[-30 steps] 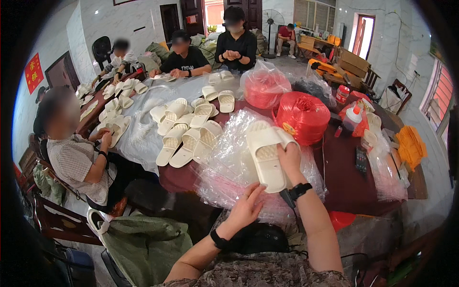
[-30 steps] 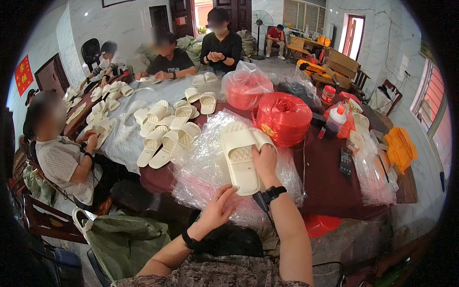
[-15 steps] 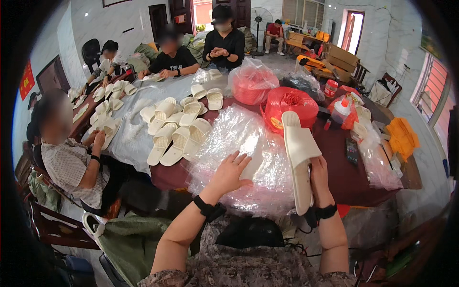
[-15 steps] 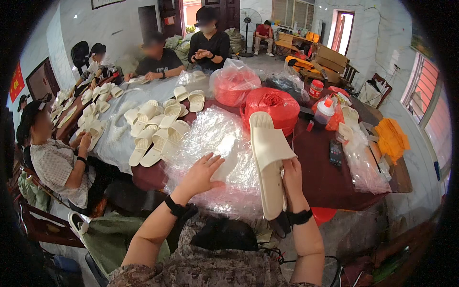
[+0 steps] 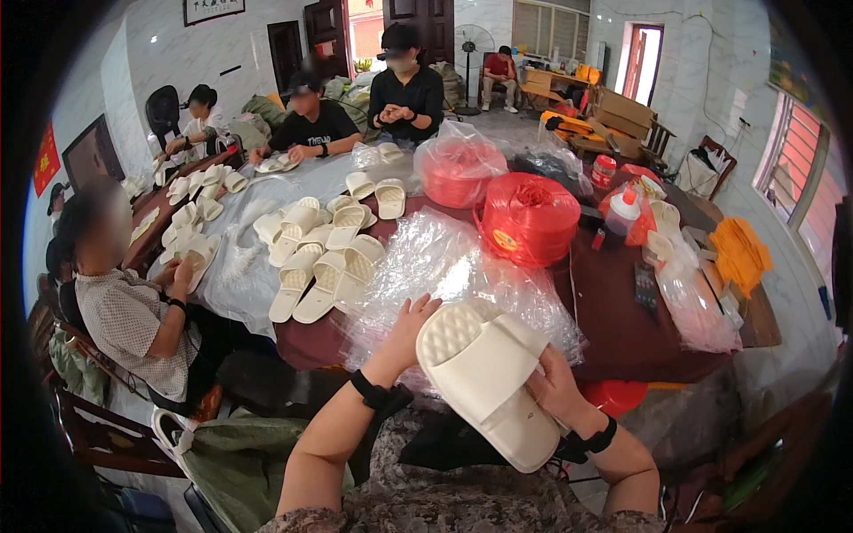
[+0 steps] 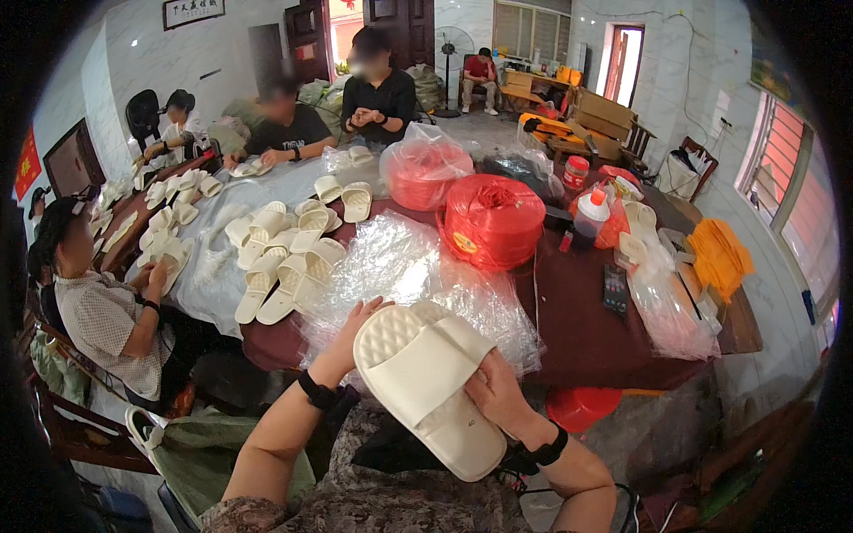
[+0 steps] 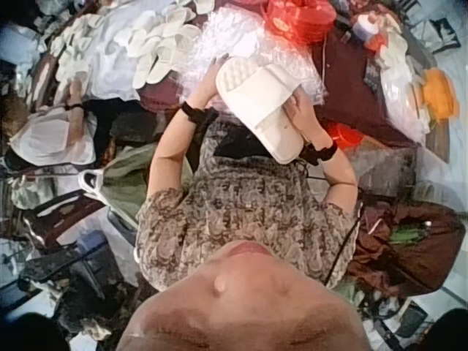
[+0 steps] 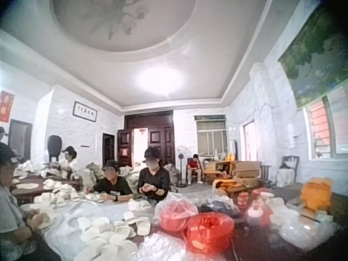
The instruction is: Packing slippers/shoes into plastic bags.
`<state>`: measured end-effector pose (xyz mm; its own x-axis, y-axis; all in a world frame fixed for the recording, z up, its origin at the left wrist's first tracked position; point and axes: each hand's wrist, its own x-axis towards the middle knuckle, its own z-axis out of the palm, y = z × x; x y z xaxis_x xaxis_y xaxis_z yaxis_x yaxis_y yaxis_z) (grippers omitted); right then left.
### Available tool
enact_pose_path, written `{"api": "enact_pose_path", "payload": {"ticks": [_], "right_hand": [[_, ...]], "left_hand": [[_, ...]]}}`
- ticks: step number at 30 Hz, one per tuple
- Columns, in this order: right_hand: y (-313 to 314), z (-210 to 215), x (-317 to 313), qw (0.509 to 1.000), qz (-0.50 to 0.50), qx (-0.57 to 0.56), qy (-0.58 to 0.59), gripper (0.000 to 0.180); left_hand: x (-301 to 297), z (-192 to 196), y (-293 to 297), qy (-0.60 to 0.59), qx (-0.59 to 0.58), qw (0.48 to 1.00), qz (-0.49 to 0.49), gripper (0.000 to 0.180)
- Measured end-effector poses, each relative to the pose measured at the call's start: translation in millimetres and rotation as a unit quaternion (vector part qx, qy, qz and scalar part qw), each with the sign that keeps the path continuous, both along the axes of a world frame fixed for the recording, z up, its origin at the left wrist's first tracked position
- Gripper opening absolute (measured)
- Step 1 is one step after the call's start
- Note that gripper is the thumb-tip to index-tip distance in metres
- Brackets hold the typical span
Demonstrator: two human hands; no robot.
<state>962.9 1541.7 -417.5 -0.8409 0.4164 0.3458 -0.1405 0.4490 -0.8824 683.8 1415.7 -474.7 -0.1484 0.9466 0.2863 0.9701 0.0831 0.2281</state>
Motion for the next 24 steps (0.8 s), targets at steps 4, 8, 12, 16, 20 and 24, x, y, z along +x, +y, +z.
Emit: {"api": "enact_pose_path", "payload": {"ticks": [4, 8, 12, 16, 20, 24], "right_hand": [[-4, -10, 3, 0.998, 0.008, 0.065, -0.025, 0.039], [-5, -16, 6, 0.996, -0.003, 0.076, -0.046, 0.039], [-6, -14, 9, 0.995, 0.003, 0.094, -0.033, 0.041], [-9, -9, 13, 0.986, 0.015, 0.154, -0.057, 0.046], [-10, -4, 18, 0.984, 0.058, 0.148, -0.078, 0.046], [-12, -6, 14, 0.984, 0.039, 0.161, -0.059, 0.046]], "left_hand": [[2, -3, 5, 0.062, -0.022, 0.998, 0.003, 0.051], [10, -3, 0, 0.082, -0.012, 0.997, 0.007, 0.046], [21, 14, -1, 0.112, -0.031, 0.993, 0.015, 0.042], [17, 23, 9, 0.063, 0.094, 0.993, 0.016, 0.03], [18, 54, 21, -0.027, 0.184, 0.983, 0.006, 0.025], [8, 59, 24, -0.201, 0.15, 0.968, 0.011, 0.03]]}}
